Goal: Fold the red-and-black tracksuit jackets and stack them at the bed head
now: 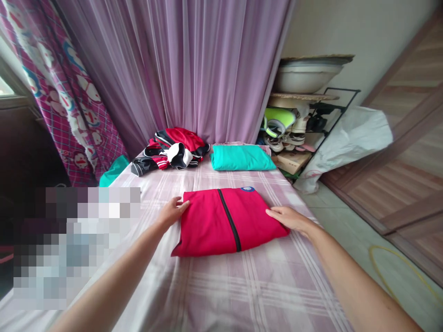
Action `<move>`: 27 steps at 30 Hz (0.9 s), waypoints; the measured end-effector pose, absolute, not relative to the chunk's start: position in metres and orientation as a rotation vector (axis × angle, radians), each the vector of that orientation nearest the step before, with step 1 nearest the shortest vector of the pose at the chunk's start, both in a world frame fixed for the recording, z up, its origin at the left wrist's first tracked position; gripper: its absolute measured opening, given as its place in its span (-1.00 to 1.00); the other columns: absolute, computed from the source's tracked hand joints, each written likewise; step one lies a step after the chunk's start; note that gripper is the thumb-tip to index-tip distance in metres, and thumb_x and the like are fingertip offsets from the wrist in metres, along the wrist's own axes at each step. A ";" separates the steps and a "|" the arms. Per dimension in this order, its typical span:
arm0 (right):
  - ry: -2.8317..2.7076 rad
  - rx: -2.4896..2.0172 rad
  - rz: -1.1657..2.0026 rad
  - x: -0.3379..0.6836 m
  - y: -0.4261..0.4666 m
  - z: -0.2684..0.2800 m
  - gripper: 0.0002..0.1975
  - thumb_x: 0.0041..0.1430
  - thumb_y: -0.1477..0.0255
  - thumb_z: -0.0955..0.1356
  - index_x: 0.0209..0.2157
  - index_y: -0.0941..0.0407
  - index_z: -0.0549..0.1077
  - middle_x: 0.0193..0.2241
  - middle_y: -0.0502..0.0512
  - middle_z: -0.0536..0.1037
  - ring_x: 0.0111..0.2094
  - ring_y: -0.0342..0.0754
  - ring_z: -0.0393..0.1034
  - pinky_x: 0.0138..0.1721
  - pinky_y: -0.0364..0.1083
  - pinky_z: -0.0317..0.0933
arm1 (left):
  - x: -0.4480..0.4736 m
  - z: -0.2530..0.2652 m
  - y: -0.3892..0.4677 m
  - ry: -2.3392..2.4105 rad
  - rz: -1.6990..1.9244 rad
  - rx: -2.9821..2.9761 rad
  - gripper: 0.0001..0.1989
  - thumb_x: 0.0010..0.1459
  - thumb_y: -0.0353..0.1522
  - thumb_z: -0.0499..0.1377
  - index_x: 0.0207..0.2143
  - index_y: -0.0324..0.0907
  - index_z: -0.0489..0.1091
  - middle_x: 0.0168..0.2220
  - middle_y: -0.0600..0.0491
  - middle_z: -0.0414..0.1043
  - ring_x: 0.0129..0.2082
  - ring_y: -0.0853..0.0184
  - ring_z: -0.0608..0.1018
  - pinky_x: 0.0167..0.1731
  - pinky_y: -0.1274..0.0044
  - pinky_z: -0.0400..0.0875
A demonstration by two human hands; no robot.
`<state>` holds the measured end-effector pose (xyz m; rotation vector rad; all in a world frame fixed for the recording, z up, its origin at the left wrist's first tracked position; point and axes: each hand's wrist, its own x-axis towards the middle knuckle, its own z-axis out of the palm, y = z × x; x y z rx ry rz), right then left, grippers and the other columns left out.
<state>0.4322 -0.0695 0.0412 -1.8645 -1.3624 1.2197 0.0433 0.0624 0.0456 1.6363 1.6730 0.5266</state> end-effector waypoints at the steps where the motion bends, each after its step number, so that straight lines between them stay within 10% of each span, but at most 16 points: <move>1: -1.325 -1.862 1.242 0.430 -0.072 0.038 -0.50 0.02 -0.03 0.38 -0.31 0.14 0.56 -0.30 0.12 0.65 -0.26 0.02 0.50 -0.27 -0.10 0.31 | 0.038 0.043 0.055 1.644 0.519 1.599 -0.33 0.09 -0.01 0.20 0.12 -0.26 0.35 0.04 -0.20 0.51 -0.03 0.12 0.58 -0.19 0.47 0.46; 13: -1.296 -2.023 0.980 0.417 -0.063 0.023 -0.64 -0.05 0.16 0.48 -0.30 0.14 0.57 -0.37 0.12 0.66 -0.30 0.04 0.52 -0.30 -0.11 0.33 | 0.042 0.062 0.033 1.595 0.288 1.363 -0.56 -0.15 0.01 0.34 -0.45 -0.17 0.40 -0.56 0.09 0.44 -0.46 0.29 0.51 -0.57 0.58 0.23; 20: -1.492 -2.180 0.620 0.405 -0.069 0.028 -0.73 0.07 0.16 0.37 -0.36 0.09 0.48 -0.42 0.09 0.60 -0.37 0.00 0.44 -0.37 -0.12 0.21 | 0.060 0.063 0.014 1.683 0.535 1.529 -0.70 0.08 -0.18 0.25 -0.20 -0.16 0.41 -0.20 -0.02 0.57 -0.22 0.22 0.60 -0.38 0.54 0.40; 27: -1.538 -2.307 0.351 0.386 -0.081 0.049 -0.71 0.10 0.11 0.30 -0.46 0.04 0.33 -0.54 0.03 0.46 -0.47 -0.03 0.34 -0.44 -0.12 0.05 | 0.063 0.060 -0.003 1.486 0.646 1.519 -0.44 0.13 -0.19 0.24 0.16 -0.10 0.24 -0.18 0.00 0.62 -0.19 0.20 0.64 -0.19 0.44 0.51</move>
